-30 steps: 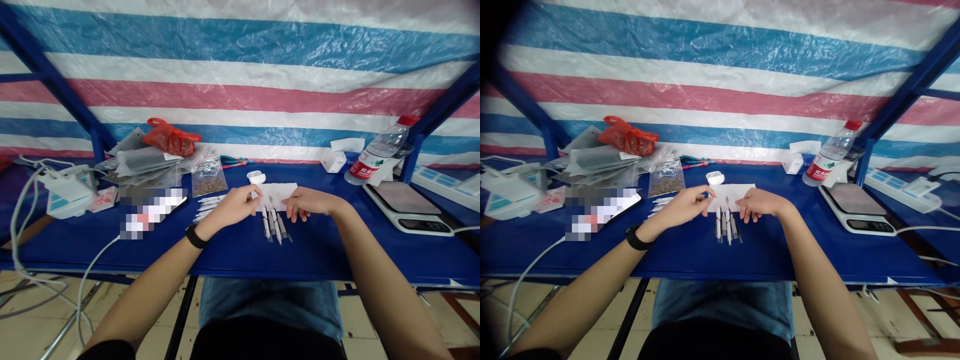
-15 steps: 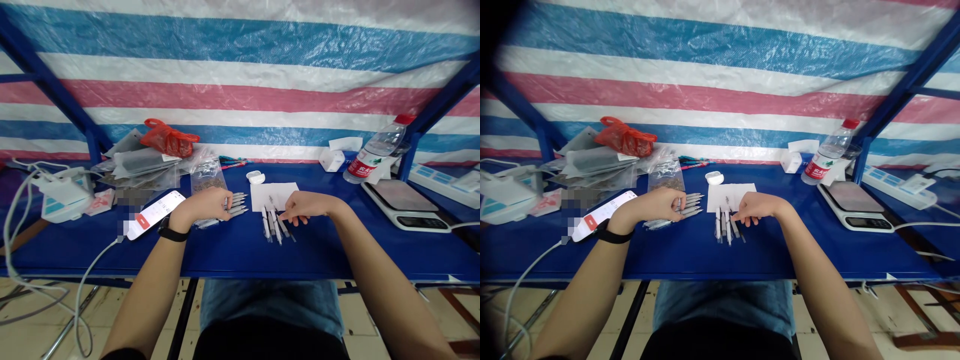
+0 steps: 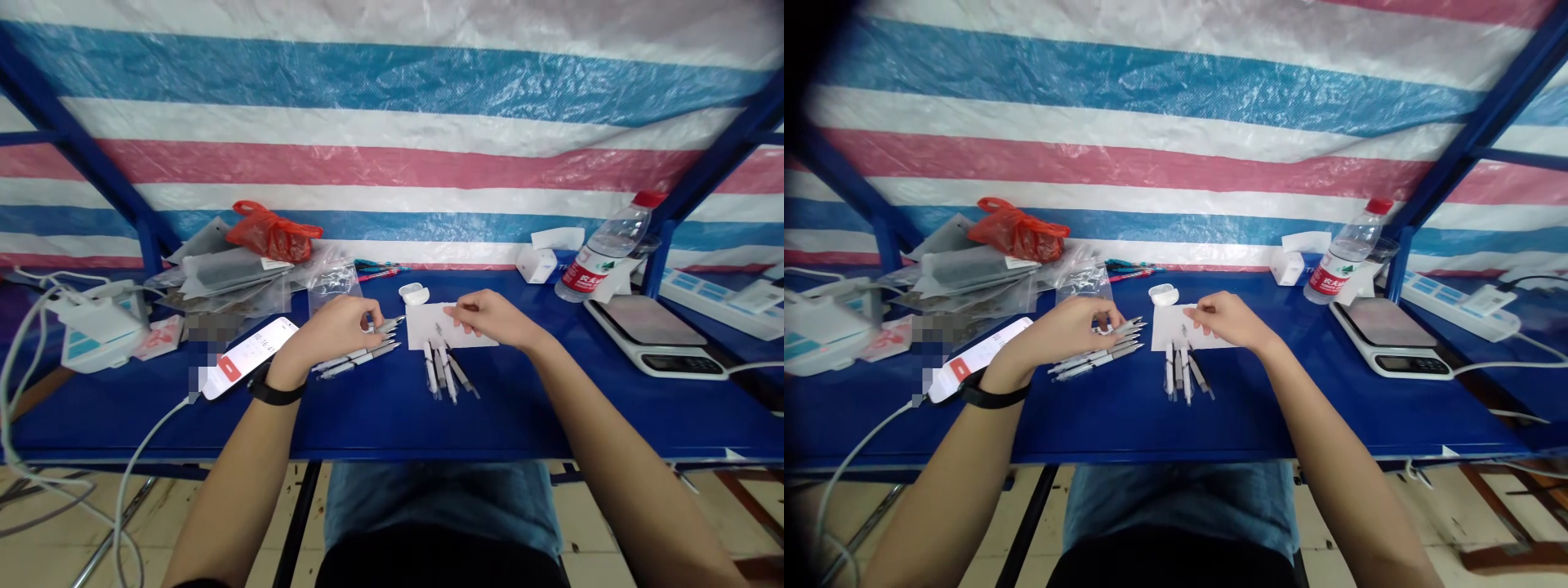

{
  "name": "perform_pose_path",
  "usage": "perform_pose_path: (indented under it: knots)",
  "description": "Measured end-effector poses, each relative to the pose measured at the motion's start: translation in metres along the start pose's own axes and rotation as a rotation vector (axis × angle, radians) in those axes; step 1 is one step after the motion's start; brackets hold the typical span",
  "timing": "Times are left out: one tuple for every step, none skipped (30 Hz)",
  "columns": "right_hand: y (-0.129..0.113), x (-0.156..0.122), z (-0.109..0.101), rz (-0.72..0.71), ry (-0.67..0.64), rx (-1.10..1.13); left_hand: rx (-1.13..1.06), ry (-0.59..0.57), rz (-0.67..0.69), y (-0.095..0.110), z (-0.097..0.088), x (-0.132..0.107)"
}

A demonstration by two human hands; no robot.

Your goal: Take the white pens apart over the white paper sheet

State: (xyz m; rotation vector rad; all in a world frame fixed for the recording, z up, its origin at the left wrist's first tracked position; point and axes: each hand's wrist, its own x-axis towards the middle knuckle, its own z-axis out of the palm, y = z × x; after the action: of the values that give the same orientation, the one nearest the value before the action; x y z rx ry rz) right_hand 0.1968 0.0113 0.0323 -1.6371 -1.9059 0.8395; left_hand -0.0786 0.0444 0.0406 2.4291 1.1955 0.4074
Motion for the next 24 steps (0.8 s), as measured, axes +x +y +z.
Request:
perform_pose_path:
  knots:
    - [-0.002,0.000,0.004,-0.052,0.012,0.013,-0.025,0.024,-0.006,0.002,0.002,0.000]
    - [-0.005,-0.001,0.009,-0.100,0.017,0.031,-0.039,0.047,-0.012,0.004,0.004,0.000]
    - [-0.008,-0.002,0.015,-0.140,0.012,0.056,-0.040,0.078,-0.011,0.006,0.006,0.000]
    - [-0.011,-0.002,0.021,-0.170,-0.001,0.091,-0.028,0.116,0.002,0.009,0.009,0.001]
    - [-0.015,-0.002,0.028,-0.189,-0.016,0.140,-0.011,0.154,0.023,0.013,0.012,0.001]
    - [-0.018,-0.002,0.034,-0.199,-0.024,0.203,0.001,0.191,0.062,0.016,0.016,0.001]
    - [-0.021,-0.002,0.041,-0.204,-0.013,0.269,0.003,0.221,0.112,0.020,0.020,0.001]
    - [-0.023,-0.002,0.046,-0.204,0.023,0.330,0.001,0.253,0.161,0.023,0.024,0.002]
    - [-0.024,-0.001,0.052,-0.198,0.077,0.381,0.003,0.273,0.195,0.027,0.029,0.002]
    - [-0.025,0.000,0.056,-0.182,0.148,0.421,0.003,0.285,0.212,0.030,0.034,0.003]
    - [-0.026,0.001,0.059,-0.162,0.223,0.450,0.000,0.295,0.221,0.034,0.040,0.004]
    - [-0.026,0.001,0.060,-0.145,0.293,0.468,-0.009,0.313,0.218,0.037,0.045,0.005]
    - [-0.026,0.002,0.061,-0.134,0.353,0.479,-0.026,0.318,0.204,0.040,0.051,0.006]
    - [-0.026,0.002,0.061,-0.132,0.395,0.480,-0.052,0.320,0.175,0.043,0.056,0.006]
    - [-0.026,0.002,0.061,-0.142,0.417,0.471,-0.086,0.310,0.128,0.046,0.061,0.007]
    - [-0.025,0.001,0.059,-0.159,0.420,0.458,-0.129,0.292,0.074,0.048,0.065,0.008]
    - [-0.024,0.001,0.058,-0.176,0.407,0.445,-0.194,0.282,0.031,0.050,0.069,0.008]
    - [-0.023,0.001,0.056,-0.194,0.378,0.437,-0.289,0.260,0.009,0.051,0.071,0.008]
    - [-0.021,0.001,0.055,-0.211,0.338,0.437,-0.421,0.215,0.006,0.051,0.072,0.008]
    - [-0.020,0.001,0.054,-0.230,0.291,0.446,-0.583,0.151,0.010,0.051,0.073,0.008]
    - [-0.019,0.000,0.052,-0.249,0.243,0.459,-0.762,0.061,0.014,0.051,0.072,0.008]
    - [-0.018,0.000,0.051,-0.266,0.199,0.471,-0.942,-0.042,0.012,0.050,0.071,0.007]
    - [-0.017,-0.001,0.049,-0.279,0.162,0.478,-1.103,-0.145,0.000,0.050,0.069,0.006]
    - [-0.017,-0.001,0.048,-0.289,0.137,0.478,-1.233,-0.232,-0.015,0.049,0.067,0.006]
